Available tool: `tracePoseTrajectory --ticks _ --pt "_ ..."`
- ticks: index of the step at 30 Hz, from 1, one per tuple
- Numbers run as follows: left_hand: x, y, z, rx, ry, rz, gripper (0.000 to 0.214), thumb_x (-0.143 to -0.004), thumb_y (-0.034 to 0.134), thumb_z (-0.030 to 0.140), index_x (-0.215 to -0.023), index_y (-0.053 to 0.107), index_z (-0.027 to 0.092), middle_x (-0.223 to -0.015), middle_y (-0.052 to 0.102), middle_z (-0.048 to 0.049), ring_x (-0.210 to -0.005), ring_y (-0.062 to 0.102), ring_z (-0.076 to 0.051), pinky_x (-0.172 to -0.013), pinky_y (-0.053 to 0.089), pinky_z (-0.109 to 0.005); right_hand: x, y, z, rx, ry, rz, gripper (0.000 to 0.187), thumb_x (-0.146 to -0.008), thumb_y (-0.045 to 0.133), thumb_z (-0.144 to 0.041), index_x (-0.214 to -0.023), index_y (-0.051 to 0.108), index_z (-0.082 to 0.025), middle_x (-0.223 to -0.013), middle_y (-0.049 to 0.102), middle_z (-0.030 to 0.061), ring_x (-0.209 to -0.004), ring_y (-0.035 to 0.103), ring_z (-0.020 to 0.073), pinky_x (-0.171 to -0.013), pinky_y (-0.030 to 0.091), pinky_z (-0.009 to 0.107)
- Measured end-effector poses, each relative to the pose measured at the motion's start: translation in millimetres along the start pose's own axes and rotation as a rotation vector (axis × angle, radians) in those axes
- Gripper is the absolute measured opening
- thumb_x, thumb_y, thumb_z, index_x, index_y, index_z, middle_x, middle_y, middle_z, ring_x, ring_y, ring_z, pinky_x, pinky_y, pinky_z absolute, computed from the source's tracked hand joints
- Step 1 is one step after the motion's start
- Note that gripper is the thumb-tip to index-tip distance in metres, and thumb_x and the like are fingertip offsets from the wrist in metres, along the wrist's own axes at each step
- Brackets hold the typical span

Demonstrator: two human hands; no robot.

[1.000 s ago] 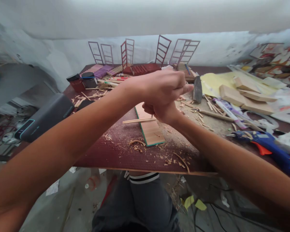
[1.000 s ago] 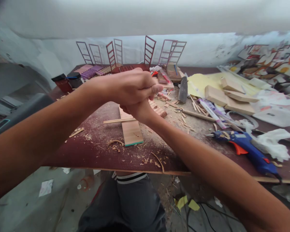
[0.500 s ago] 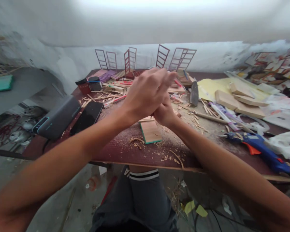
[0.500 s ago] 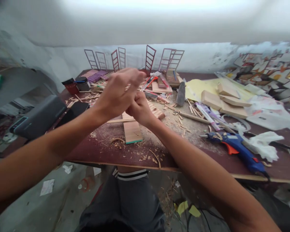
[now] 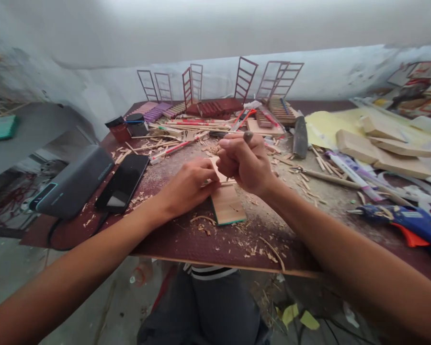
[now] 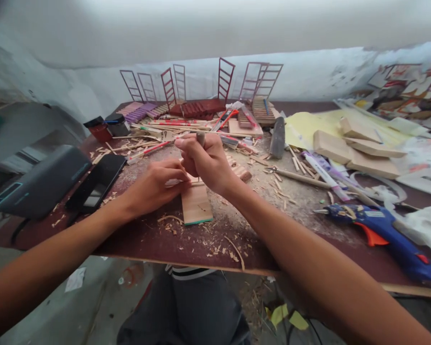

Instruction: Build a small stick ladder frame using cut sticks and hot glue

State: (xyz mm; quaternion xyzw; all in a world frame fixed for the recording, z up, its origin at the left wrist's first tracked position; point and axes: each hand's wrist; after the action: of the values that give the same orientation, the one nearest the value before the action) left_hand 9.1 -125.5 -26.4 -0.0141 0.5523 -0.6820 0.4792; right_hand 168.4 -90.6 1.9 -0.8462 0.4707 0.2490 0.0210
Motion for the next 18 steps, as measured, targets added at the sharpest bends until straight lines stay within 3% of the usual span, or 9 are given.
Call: tracePoseTrajectory --ticks 10,15,18 --pt "-1.0 4.4 3.2 0.134 -0.071 0.01 0.019 -0.086 0.065 0.003 -0.072 0.065 0.014 -0.08 0.063 -0.0013 -0.073 0.056 -0.011 -0.068 0.042 -0.025 -1.9 2.6 -5.0 0.002 -0.025 0.033 0.058 -0.083 0.075 -0.042 -0.053 0.028 -0.025 -0.045 0.019 -0.0113 -0.037 0.018 0.0045 -0.035 0.017 0.024" --pt "-2.4 1.3 7.0 0.11 -0.089 -0.046 0.025 -0.09 0.064 0.006 -0.066 0.061 0.013 -0.079 0.06 -0.002 -0.074 0.055 -0.012 -0.069 0.041 -0.027 -6.8 -3.4 -24.9 -0.088 -0.053 0.115 0.057 -0.087 0.068 -0.037 -0.055 0.023 -0.025 -0.043 0.019 -0.0109 -0.036 0.013 0.0048 -0.034 0.015 0.024" --pt "-0.9 2.0 6.9 0.103 -0.094 -0.039 0.022 -0.091 0.066 0.009 -0.07 0.064 0.013 -0.081 0.062 -0.0027 -0.077 0.058 -0.013 -0.071 0.043 -0.028 -3.7 -7.5 -25.2 -0.063 -0.028 0.081 0.059 -0.086 0.07 -0.039 -0.054 0.023 -0.025 -0.043 0.018 -0.0113 -0.036 0.012 0.0044 -0.034 0.015 0.024"
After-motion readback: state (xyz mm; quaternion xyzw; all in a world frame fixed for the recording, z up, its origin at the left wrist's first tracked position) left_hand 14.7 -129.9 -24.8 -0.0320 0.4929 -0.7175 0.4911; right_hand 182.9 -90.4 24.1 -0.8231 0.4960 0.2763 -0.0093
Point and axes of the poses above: each hand's wrist, its own x-axis away from the middle knuckle, its own y-axis out of the palm, z = x × y
